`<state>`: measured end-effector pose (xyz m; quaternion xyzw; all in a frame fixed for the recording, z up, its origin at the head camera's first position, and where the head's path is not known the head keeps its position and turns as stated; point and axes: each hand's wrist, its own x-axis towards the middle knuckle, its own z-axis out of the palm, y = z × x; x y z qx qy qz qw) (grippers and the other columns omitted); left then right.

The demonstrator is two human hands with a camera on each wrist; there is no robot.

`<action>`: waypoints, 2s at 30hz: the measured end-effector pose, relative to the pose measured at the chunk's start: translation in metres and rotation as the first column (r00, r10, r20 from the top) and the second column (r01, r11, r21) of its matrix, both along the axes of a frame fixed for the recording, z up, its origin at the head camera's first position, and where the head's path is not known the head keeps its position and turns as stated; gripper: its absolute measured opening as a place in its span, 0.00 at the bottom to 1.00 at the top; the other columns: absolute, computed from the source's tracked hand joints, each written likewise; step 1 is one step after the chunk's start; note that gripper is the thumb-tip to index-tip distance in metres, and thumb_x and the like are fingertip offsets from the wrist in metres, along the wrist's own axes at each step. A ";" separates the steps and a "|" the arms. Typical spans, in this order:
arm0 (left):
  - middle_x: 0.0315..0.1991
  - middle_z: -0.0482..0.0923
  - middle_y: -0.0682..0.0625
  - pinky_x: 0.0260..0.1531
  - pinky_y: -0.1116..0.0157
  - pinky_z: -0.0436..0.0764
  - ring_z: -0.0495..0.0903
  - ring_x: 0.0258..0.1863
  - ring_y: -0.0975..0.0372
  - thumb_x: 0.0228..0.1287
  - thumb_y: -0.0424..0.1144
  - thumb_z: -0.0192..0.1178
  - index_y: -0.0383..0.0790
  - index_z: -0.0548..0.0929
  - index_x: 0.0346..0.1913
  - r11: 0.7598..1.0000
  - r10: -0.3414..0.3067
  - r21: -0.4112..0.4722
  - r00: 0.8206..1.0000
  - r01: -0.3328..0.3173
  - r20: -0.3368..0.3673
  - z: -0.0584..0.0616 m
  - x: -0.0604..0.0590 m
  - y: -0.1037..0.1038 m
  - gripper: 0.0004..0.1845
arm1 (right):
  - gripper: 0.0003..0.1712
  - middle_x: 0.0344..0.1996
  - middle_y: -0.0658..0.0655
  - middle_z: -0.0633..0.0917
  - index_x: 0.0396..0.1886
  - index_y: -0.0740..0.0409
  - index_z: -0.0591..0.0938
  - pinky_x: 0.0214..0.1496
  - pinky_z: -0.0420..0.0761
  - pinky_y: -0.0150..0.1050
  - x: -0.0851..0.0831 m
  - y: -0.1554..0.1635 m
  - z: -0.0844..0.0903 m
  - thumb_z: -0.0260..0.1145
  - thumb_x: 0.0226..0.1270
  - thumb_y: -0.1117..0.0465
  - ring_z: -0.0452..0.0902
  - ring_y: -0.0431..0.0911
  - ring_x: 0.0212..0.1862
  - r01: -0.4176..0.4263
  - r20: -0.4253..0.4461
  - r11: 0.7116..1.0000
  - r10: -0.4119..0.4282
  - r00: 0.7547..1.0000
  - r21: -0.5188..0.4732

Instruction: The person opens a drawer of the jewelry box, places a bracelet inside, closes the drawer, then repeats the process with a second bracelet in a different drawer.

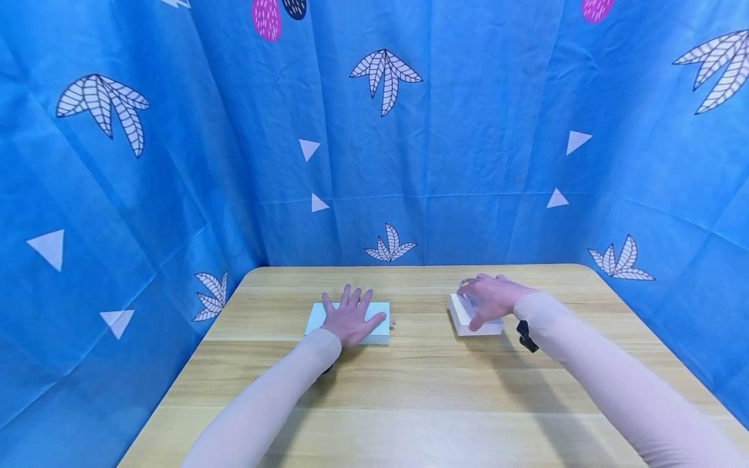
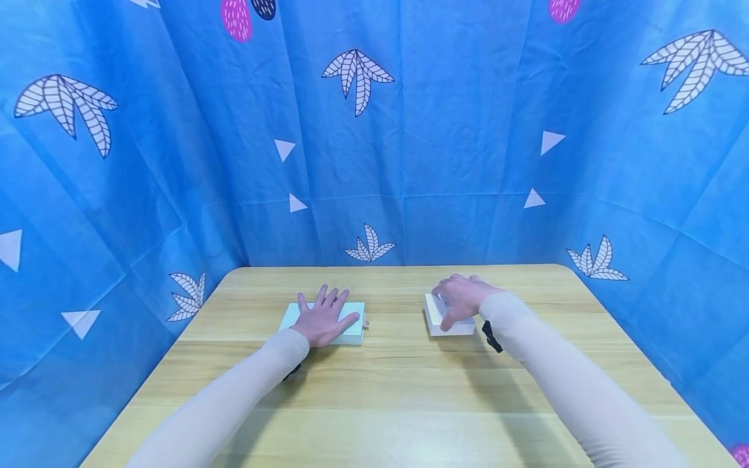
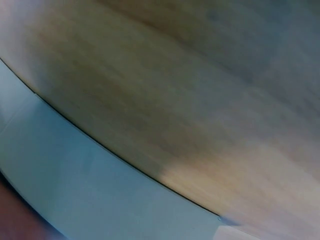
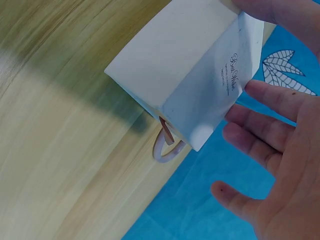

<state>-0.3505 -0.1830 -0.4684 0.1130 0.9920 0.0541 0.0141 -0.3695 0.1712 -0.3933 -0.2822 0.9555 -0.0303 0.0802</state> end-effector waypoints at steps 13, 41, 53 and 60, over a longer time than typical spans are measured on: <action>0.82 0.47 0.48 0.66 0.26 0.26 0.34 0.82 0.48 0.65 0.80 0.28 0.60 0.47 0.82 1.000 0.012 0.000 1.000 -0.012 0.004 -0.006 -0.006 0.000 0.47 | 0.48 0.62 0.58 0.80 0.66 0.49 0.78 0.63 0.69 0.66 -0.001 -0.018 -0.008 0.80 0.44 0.38 0.72 0.55 0.63 -0.024 -0.014 1.000 0.024 1.000 0.003; 0.81 0.50 0.46 0.66 0.26 0.29 0.37 0.82 0.47 0.66 0.78 0.29 0.58 0.49 0.82 1.000 0.004 0.013 1.000 -0.004 -0.016 -0.003 -0.001 0.000 0.47 | 0.48 0.49 0.51 0.85 0.65 0.49 0.80 0.64 0.71 0.62 0.000 -0.044 -0.014 0.79 0.41 0.36 0.73 0.47 0.50 -0.055 -0.085 0.998 0.058 0.995 0.040; 0.82 0.47 0.47 0.67 0.27 0.27 0.33 0.82 0.49 0.66 0.79 0.27 0.60 0.45 0.82 1.000 0.012 -0.004 1.000 -0.012 0.011 -0.006 -0.005 0.000 0.47 | 0.48 0.47 0.50 0.84 0.64 0.47 0.80 0.63 0.71 0.63 0.002 -0.050 -0.015 0.78 0.41 0.33 0.73 0.46 0.49 -0.034 -0.109 0.998 0.040 0.993 0.058; 0.82 0.47 0.47 0.67 0.28 0.27 0.33 0.82 0.49 0.66 0.79 0.27 0.59 0.45 0.82 1.000 0.008 -0.002 1.000 -0.008 0.012 -0.004 -0.004 0.002 0.47 | 0.48 0.50 0.52 0.84 0.64 0.47 0.80 0.65 0.69 0.65 0.004 -0.049 -0.014 0.78 0.41 0.33 0.74 0.47 0.51 -0.016 -0.111 0.998 0.022 0.994 0.062</action>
